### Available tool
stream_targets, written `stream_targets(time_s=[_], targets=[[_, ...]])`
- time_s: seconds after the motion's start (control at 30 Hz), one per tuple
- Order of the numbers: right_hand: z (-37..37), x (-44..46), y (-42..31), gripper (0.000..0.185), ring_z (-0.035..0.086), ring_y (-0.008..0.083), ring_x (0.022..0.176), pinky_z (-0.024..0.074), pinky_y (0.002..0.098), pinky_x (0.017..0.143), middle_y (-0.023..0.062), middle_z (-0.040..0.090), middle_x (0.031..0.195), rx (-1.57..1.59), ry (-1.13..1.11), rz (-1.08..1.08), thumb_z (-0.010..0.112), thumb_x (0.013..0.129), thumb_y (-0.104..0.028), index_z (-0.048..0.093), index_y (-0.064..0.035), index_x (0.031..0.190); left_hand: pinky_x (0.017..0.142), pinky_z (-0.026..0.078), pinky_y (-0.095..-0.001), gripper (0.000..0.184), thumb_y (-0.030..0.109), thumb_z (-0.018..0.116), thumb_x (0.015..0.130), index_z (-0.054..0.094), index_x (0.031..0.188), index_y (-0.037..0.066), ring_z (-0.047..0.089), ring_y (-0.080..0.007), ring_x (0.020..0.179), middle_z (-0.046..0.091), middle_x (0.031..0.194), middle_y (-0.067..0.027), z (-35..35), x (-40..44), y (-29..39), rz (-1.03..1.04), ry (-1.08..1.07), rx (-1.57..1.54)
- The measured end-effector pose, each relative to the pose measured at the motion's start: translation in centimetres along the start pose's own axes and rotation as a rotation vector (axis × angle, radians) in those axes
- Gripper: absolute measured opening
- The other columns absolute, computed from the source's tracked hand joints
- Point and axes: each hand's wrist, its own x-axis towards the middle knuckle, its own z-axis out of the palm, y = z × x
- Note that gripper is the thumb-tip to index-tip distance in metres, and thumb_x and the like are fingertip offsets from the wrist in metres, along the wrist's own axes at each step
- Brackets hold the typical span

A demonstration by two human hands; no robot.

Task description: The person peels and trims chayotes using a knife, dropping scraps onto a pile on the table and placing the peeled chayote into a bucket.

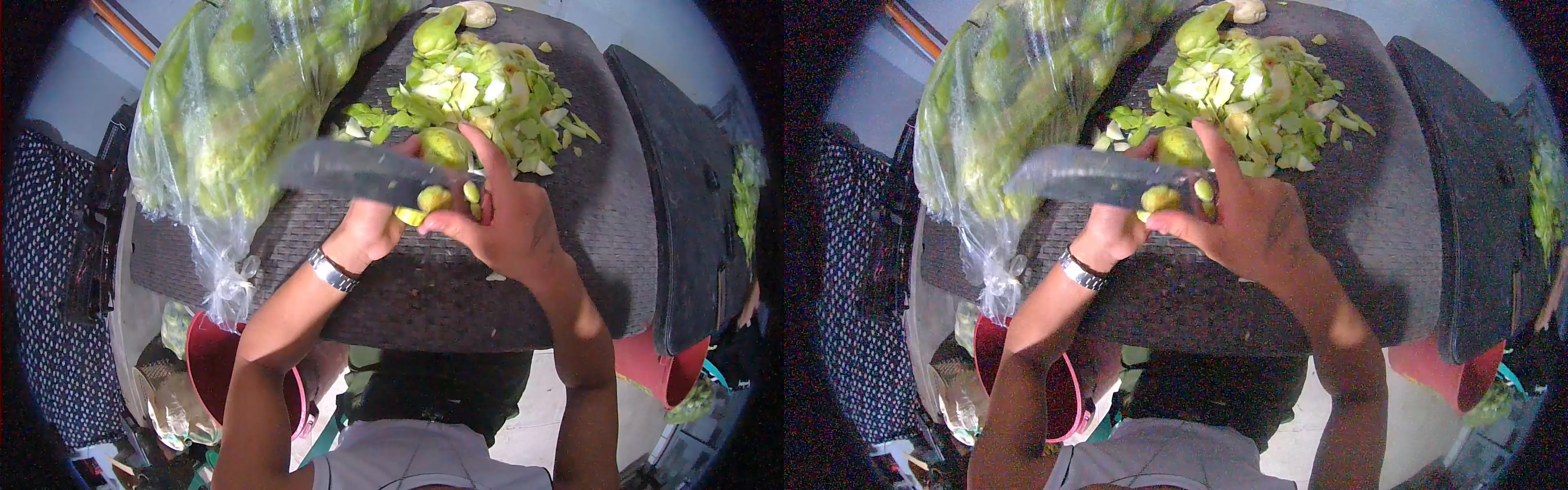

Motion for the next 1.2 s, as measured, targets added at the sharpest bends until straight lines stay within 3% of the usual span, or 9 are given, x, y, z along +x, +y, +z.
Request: stream_targets(time_s=[0.2, 0.37, 0.53, 0.63, 0.77, 0.8, 0.9, 1.0, 1.2], targets=[[1.0, -0.1, 1.3, 0.102, 0.074, 0.0434, 0.078, 0.0598, 0.0519, 0.069, 0.0224, 0.073, 0.086, -0.081, 0.058, -0.110, 0.079, 0.078, -0.065, 0.039, -0.0063, 0.151, 0.056, 0.058, -0.0286, 0.057, 0.053, 0.041, 0.109, 0.058, 0.133, 0.004, 0.071, -0.0173, 0.080, 0.072, 0.104, -0.0096, -0.4, -1.0, 0.8, 0.037, -0.028, 0.336], [0.0, 0.4, 1.9, 0.089, 0.073, 0.0454, 0.085, 0.0588, 0.0517, 0.077, 0.0233, 0.073, 0.093, 0.042, 0.038, -0.120, 0.076, 0.082, -0.063, 0.048, -0.0069, 0.146, 0.044, 0.047, -0.0225, 0.048, 0.046, 0.043, 0.111, 0.064, 0.106, 0.003, 0.062, -0.0079, 0.057, 0.067, 0.078, -0.0032, 1.3, -1.4, 0.5, 0.213, 0.174, 0.563], [-2.0, 1.5, 3.0, 0.065, 0.071, 0.0453, 0.098, 0.0583, 0.0486, 0.082, 0.0253, 0.072, 0.103, 0.177, -0.039, 0.164, 0.067, 0.095, -0.054, 0.056, -0.0059, 0.138, 0.047, 0.047, -0.0244, 0.042, 0.041, 0.045, 0.111, 0.060, 0.110, 0.002, 0.056, -0.0069, 0.054, 0.063, 0.075, -0.0023, 2.0, -2.4, 0.8, 0.259, 0.015, 0.776], [-1.6, 1.9, 6.0, 0.053, 0.069, 0.0459, 0.104, 0.0569, 0.0504, 0.085, 0.0257, 0.071, 0.106, 0.246, -0.011, 0.332, 0.058, 0.102, -0.048, 0.058, -0.0056, 0.134, 0.044, 0.045, -0.0222, 0.062, 0.057, 0.033, 0.110, 0.059, 0.121, 0.002, 0.057, -0.0098, 0.052, 0.065, 0.077, -0.0051, 3.1, -2.4, 0.8, 0.276, 0.038, 0.746], [-1.0, 2.0, 7.3, 0.048, 0.068, 0.0477, 0.105, 0.0540, 0.0546, 0.089, 0.0274, 0.071, 0.109, 0.074, 0.122, 0.442, 0.053, 0.105, -0.045, 0.057, -0.0056, 0.133, 0.051, 0.049, -0.0237, 0.070, 0.067, 0.035, 0.105, 0.060, 0.125, 0.005, 0.063, -0.0100, 0.065, 0.070, 0.089, -0.0043, 0.8, -1.2, 1.0, 0.087, -0.009, 0.486], [-1.0, 2.1, 6.9, 0.048, 0.068, 0.0480, 0.104, 0.0536, 0.0551, 0.089, 0.0282, 0.071, 0.108, 0.067, 0.150, 0.462, 0.053, 0.105, -0.045, 0.057, -0.0056, 0.133, 0.067, 0.055, -0.0272, 0.067, 0.065, 0.039, 0.105, 0.060, 0.129, 0.006, 0.069, -0.0131, 0.081, 0.072, 0.100, -0.0061, 1.4, -1.3, 1.4, 0.088, 0.013, 0.389], [-0.8, 2.1, 6.2, 0.050, 0.069, 0.0482, 0.099, 0.0534, 0.0555, 0.088, 0.0297, 0.071, 0.103, 0.055, 0.208, 0.463, 0.056, 0.103, -0.046, 0.057, -0.0058, 0.133, 0.089, 0.055, -0.0315, 0.064, 0.061, 0.046, 0.105, 0.058, 0.135, 0.005, 0.069, -0.0166, 0.101, 0.072, 0.114, -0.0087, 1.2, -1.3, 1.8, 0.178, 0.046, 0.396], [-0.6, 2.1, 6.1, 0.053, 0.071, 0.0468, 0.093, 0.0542, 0.0538, 0.086, 0.0287, 0.072, 0.093, 0.060, 0.224, 0.450, 0.061, 0.099, -0.047, 0.056, -0.0063, 0.134, 0.094, 0.053, -0.0294, 0.057, 0.047, 0.065, 0.101, 0.059, 0.133, 0.001, 0.068, -0.0127, 0.106, 0.070, 0.120, -0.0067, 0.4, -1.6, 2.8, 0.191, -0.048, 0.286], [-1.4, 2.0, 6.4, 0.058, 0.074, 0.0389, 0.078, 0.0560, 0.0479, 0.078, 0.0219, 0.074, 0.083, 0.137, 0.152, 0.442, 0.067, 0.091, -0.025, 0.048, -0.0059, 0.142, 0.086, 0.061, -0.0316, 0.048, 0.030, 0.067, 0.101, 0.057, 0.133, -0.004, 0.071, -0.0214, 0.108, 0.070, 0.122, -0.0138, -1.0, -1.5, 3.9, 0.134, -0.164, 0.027]])
